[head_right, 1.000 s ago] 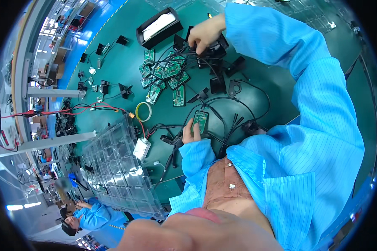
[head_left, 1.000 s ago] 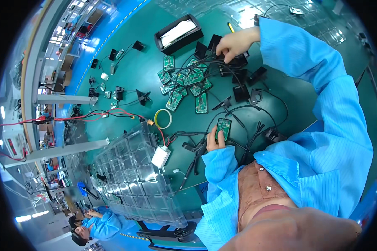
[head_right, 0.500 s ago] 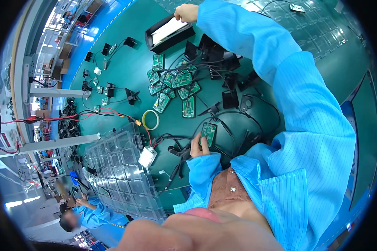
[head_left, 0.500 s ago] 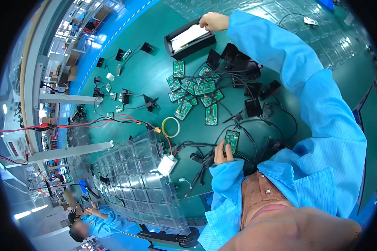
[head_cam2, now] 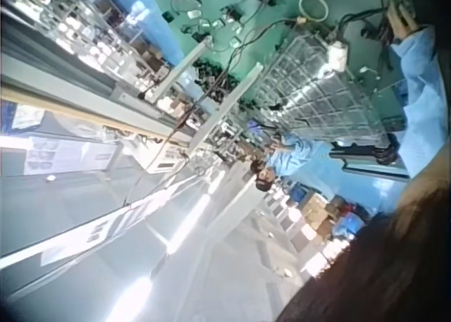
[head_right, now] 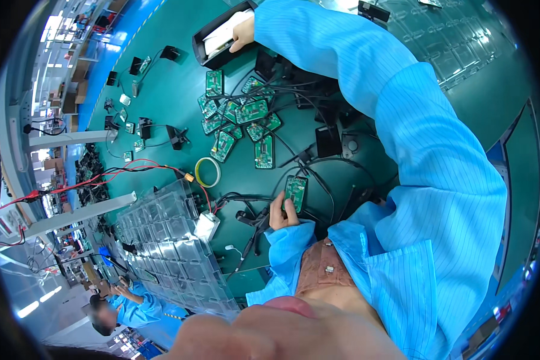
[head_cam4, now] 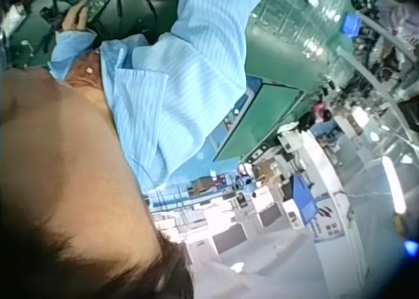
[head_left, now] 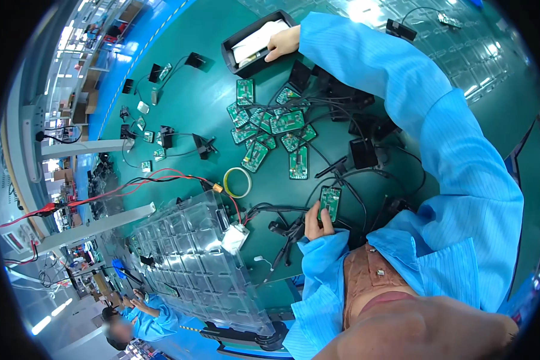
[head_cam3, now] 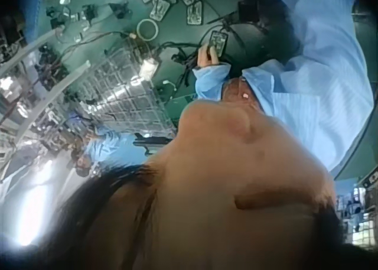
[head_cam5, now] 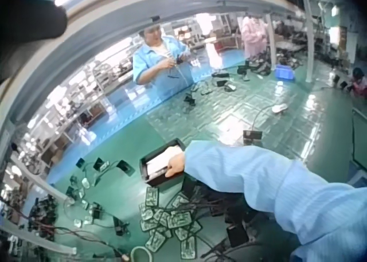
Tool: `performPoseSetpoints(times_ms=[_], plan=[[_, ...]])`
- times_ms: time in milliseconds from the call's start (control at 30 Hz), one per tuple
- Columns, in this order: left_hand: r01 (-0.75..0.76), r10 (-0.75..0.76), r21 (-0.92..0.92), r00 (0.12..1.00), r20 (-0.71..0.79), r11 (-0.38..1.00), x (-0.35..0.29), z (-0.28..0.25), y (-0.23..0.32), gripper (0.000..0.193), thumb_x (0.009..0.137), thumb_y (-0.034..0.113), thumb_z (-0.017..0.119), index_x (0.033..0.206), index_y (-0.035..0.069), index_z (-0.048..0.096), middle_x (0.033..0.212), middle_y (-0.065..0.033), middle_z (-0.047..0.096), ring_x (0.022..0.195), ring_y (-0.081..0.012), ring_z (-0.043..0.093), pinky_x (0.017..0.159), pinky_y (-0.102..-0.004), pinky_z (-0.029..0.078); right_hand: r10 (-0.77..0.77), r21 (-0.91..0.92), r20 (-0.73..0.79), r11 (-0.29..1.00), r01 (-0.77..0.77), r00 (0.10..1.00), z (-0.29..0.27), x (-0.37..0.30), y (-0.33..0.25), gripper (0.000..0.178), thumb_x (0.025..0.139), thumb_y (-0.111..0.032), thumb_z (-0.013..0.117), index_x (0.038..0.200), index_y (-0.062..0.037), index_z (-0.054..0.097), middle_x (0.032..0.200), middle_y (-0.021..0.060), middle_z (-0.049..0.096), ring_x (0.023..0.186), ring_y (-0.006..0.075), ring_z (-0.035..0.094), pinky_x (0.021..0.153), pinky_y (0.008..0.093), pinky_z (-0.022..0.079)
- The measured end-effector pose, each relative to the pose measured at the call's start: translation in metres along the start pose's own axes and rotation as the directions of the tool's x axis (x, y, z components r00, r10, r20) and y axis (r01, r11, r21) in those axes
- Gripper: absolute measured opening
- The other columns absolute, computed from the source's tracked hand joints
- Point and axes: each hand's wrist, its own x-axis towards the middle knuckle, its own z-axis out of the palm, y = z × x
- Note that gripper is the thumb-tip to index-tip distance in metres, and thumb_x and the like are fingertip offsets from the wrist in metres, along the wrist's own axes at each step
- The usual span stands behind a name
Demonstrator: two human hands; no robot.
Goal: Inspecting and testing printed circuit boards using a handheld device and marking them at an assembly station.
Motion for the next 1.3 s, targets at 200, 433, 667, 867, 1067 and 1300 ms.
performPoseSetpoints(times_ms=[200,433,667,867,1067,1300], plan=[[-0.018,0.018,0.047,1.000,0.009,0.999,-0.003,-0.006,-0.007,0.025,0.080,0.009,0.054,0.103,0.000,0.058,0.093,-0.0134,0.059,0.074,-0.0242,0.056,0.065,-0.0291,0.045,-0.104,0.267,-0.248,0.948,0.171,0.963,-0.069,-0.032,0.040,0.032,0.081,-0.026,0.058,0.101,-0.0005,0.058,0.088,0.0119,0.062,0.074,0.0251,0.058,0.069,0.0320,0.047],[0.097,-0.106,0.103,0.991,0.086,0.990,-0.003,-0.010,0.007,0.026,0.084,0.014,0.052,0.106,0.001,0.057,0.093,-0.0128,0.059,0.077,-0.0221,0.056,0.071,-0.0284,0.045,-0.057,0.098,-0.101,0.993,0.067,0.993,-0.098,-0.184,0.109,0.031,0.080,-0.026,0.055,0.094,0.0018,0.058,0.080,0.0082,0.061,0.064,0.0207,0.054,0.059,0.0298,0.045],[-0.065,0.061,0.044,0.994,0.088,0.997,-0.002,0.000,0.001,0.029,0.085,0.014,0.050,0.111,0.001,0.053,0.106,-0.0130,0.055,0.075,-0.0208,0.055,0.069,-0.0280,0.046,0.073,0.081,0.207,0.992,-0.092,0.976,-0.048,-0.268,0.088,0.036,0.078,-0.026,0.059,0.103,0.0006,0.057,0.088,0.0100,0.062,0.073,0.0233,0.057,0.066,0.0320,0.046],[0.020,-0.019,-0.061,1.000,0.012,0.998,-0.015,-0.011,-0.011,0.032,0.085,0.010,0.050,0.116,0.001,0.049,0.121,-0.0122,0.046,0.070,-0.0169,0.055,0.062,-0.0242,0.047,0.103,0.038,0.391,0.991,-0.128,0.914,-0.039,-0.298,0.014,0.036,0.078,-0.022,0.061,0.106,0.0009,0.055,0.092,0.0120,0.061,0.077,0.0246,0.058,0.070,0.0330,0.046],[0.037,-0.041,-0.145,0.999,-0.021,0.989,-0.032,-0.016,-0.005,0.034,0.084,0.008,0.051,0.117,0.003,0.049,0.124,-0.0112,0.042,0.066,-0.0148,0.055,0.057,-0.0221,0.046,0.082,0.118,0.448,0.982,-0.149,0.890,-0.038,-0.317,0.020,0.040,0.077,-0.016,0.063,0.111,0.0021,0.051,0.097,0.0131,0.060,0.081,0.0245,0.057,0.073,0.0331,0.046],[0.012,-0.021,-0.132,0.997,-0.071,0.991,-0.040,-0.017,-0.004,0.035,0.081,0.002,0.054,0.115,0.003,0.050,0.122,-0.0115,0.044,0.065,-0.0151,0.055,0.055,-0.0217,0.047,-0.076,0.204,0.283,0.979,0.017,0.956,-0.039,-0.253,0.013,0.033,0.078,-0.011,0.060,0.108,0.0023,0.053,0.091,0.0116,0.060,0.074,0.0219,0.056,0.068,0.0308,0.046]])
